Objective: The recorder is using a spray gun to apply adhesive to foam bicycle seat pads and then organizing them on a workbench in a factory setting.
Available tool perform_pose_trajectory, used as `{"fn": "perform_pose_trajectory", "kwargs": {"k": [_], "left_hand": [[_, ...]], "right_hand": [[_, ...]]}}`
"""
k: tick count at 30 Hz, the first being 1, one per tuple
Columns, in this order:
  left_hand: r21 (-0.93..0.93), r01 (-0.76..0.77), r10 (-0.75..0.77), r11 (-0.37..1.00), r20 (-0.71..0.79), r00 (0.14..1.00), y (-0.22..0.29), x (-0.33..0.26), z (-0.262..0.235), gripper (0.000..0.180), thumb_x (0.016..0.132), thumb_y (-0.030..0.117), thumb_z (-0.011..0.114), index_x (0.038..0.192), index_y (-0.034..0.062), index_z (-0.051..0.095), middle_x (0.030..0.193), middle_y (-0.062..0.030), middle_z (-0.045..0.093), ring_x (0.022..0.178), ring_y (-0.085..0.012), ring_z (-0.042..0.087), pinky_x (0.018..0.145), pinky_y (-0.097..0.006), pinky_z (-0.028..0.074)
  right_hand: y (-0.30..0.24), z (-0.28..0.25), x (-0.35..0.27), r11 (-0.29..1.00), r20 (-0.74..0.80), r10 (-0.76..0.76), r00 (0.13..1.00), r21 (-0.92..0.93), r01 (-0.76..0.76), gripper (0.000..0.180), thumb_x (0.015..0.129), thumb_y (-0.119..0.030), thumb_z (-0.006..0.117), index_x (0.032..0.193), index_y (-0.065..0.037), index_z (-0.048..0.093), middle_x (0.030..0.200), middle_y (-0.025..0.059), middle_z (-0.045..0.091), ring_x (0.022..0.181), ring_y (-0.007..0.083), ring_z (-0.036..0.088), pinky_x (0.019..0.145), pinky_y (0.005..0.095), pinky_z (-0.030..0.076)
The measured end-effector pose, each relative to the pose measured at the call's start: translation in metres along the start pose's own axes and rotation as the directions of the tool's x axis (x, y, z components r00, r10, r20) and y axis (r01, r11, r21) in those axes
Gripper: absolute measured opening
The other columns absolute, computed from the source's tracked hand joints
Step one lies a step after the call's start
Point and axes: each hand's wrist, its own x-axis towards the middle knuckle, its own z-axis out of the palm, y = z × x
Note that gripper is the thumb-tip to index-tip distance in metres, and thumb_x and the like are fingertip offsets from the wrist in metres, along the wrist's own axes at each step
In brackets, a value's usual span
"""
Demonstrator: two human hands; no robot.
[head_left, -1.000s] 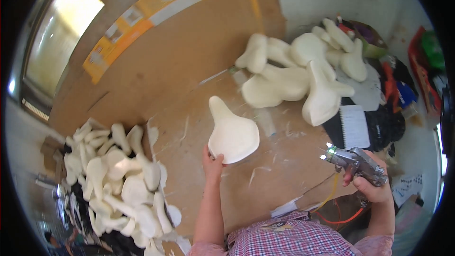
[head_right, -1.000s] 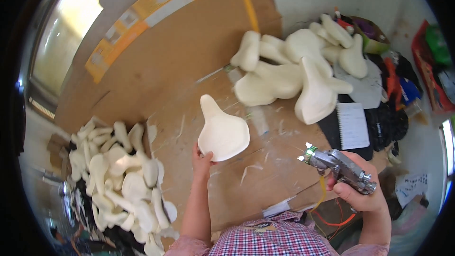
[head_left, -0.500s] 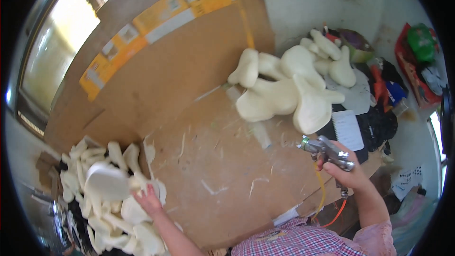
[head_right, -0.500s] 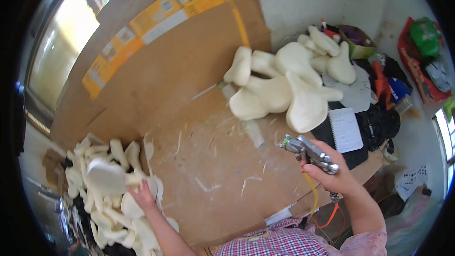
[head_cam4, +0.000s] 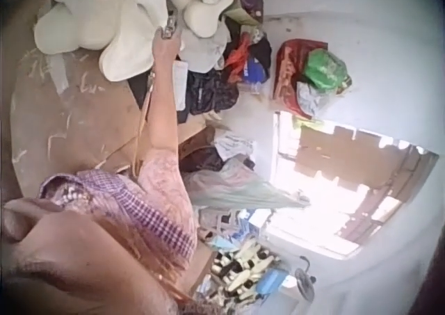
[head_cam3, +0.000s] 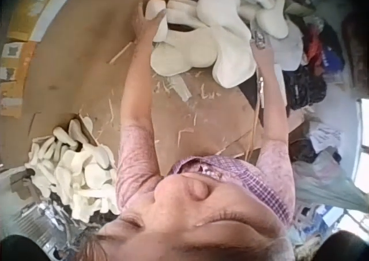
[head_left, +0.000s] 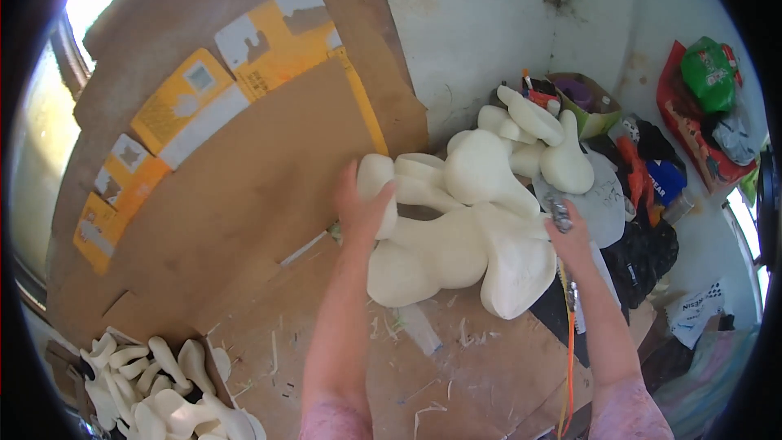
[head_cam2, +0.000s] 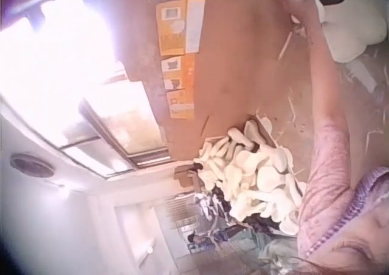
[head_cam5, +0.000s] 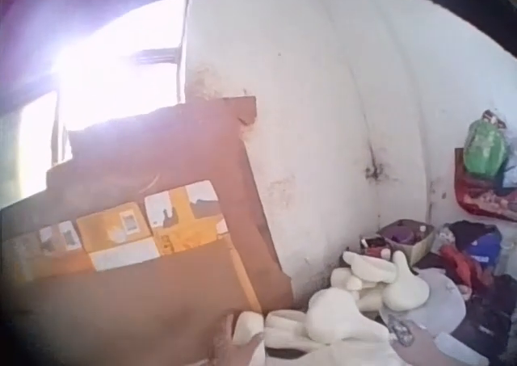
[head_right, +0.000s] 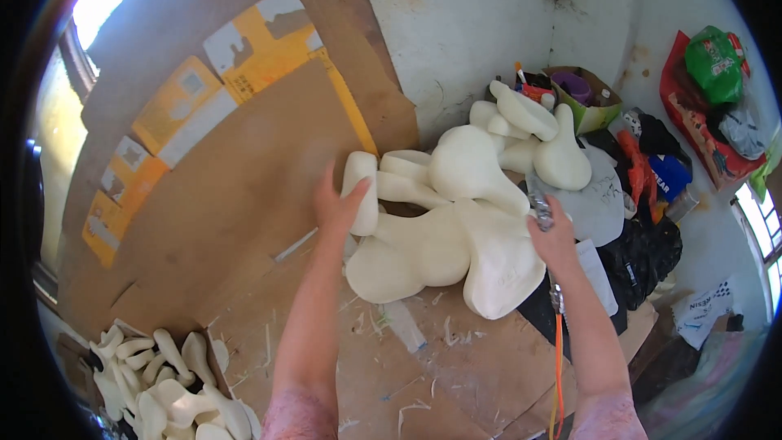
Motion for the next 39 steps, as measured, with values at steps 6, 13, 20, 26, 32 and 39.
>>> {"fn": "perform_pose_trajectory", "kwargs": {"k": [6, 13, 20, 26, 32, 39], "left_hand": [[0.324, 0.356, -0.405, 0.877, 0.098, 0.909, -0.029, -0.001, -0.003, 0.093, 0.071, 0.019, 0.072, 0.146, 0.0120, 0.018, 0.133, -0.0206, 0.046, 0.116, -0.0392, 0.052, 0.097, -0.045, 0.043], [-0.699, 0.424, -0.677, 0.577, -0.119, 0.726, -0.098, -0.233, -0.135, 0.082, 0.063, -0.011, 0.050, 0.140, 0.0065, 0.026, 0.133, -0.0167, 0.044, 0.121, -0.0304, 0.048, 0.100, -0.039, 0.044], [-0.606, 0.755, -0.907, 0.251, 0.126, 0.402, -0.108, -0.399, -0.212, 0.064, 0.072, 0.000, 0.062, 0.131, 0.0060, 0.037, 0.115, -0.0138, 0.055, 0.105, -0.0260, 0.059, 0.077, -0.042, 0.056], [-0.434, 0.847, -0.804, 0.308, 0.358, 0.475, -0.099, -0.397, -0.235, 0.074, 0.075, -0.001, 0.060, 0.140, 0.0098, 0.026, 0.116, -0.0158, 0.054, 0.093, -0.0271, 0.063, 0.059, -0.035, 0.057], [-0.618, 0.641, -0.799, 0.455, 0.035, 0.601, -0.111, -0.398, -0.249, 0.081, 0.077, -0.005, 0.056, 0.145, 0.0152, 0.017, 0.117, -0.0162, 0.054, 0.090, -0.0268, 0.063, 0.063, -0.037, 0.058], [-0.653, 0.639, -0.859, 0.405, -0.033, 0.511, -0.133, -0.414, -0.261, 0.078, 0.079, -0.006, 0.054, 0.145, 0.0149, 0.018, 0.123, -0.0160, 0.049, 0.098, -0.0287, 0.060, 0.067, -0.037, 0.058]], "right_hand": [[-0.078, 0.066, -0.028, 0.843, 0.472, -0.005, 0.882, -0.472, 0.257, 0.050, 0.075, -0.010, 0.060, 0.125, -0.004, 0.050, 0.106, 0.0224, 0.062, 0.096, 0.0397, 0.060, 0.083, 0.0464, 0.048], [-0.143, 0.080, -0.115, 0.917, 0.603, -0.248, 0.758, -0.106, 0.384, 0.053, 0.074, -0.010, 0.063, 0.124, -0.003, 0.049, 0.104, 0.0222, 0.062, 0.098, 0.0395, 0.059, 0.082, 0.0451, 0.048], [-0.174, 0.068, -0.200, 0.935, 0.836, -0.355, 0.418, 0.323, 0.147, 0.046, 0.083, -0.023, 0.064, 0.124, -0.006, 0.051, 0.103, 0.0203, 0.062, 0.094, 0.0379, 0.061, 0.082, 0.0413, 0.049], [-0.206, -0.052, -0.223, 0.769, 0.824, -0.467, 0.320, 0.557, -0.314, 0.049, 0.087, -0.016, 0.063, 0.132, -0.003, 0.047, 0.098, 0.0064, 0.062, 0.090, 0.0139, 0.058, 0.080, 0.0298, 0.048], [-0.215, -0.116, -0.242, 0.809, 0.797, -0.414, 0.439, 0.544, -0.225, 0.052, 0.083, -0.011, 0.068, 0.130, 0.000, 0.047, 0.098, 0.0054, 0.061, 0.087, 0.0113, 0.057, 0.076, 0.0262, 0.047], [-0.203, -0.132, -0.247, 0.892, 0.881, -0.410, 0.234, 0.442, -0.100, 0.051, 0.083, -0.008, 0.070, 0.129, -0.001, 0.050, 0.094, 0.0045, 0.063, 0.083, 0.0104, 0.058, 0.073, 0.0248, 0.048]]}}
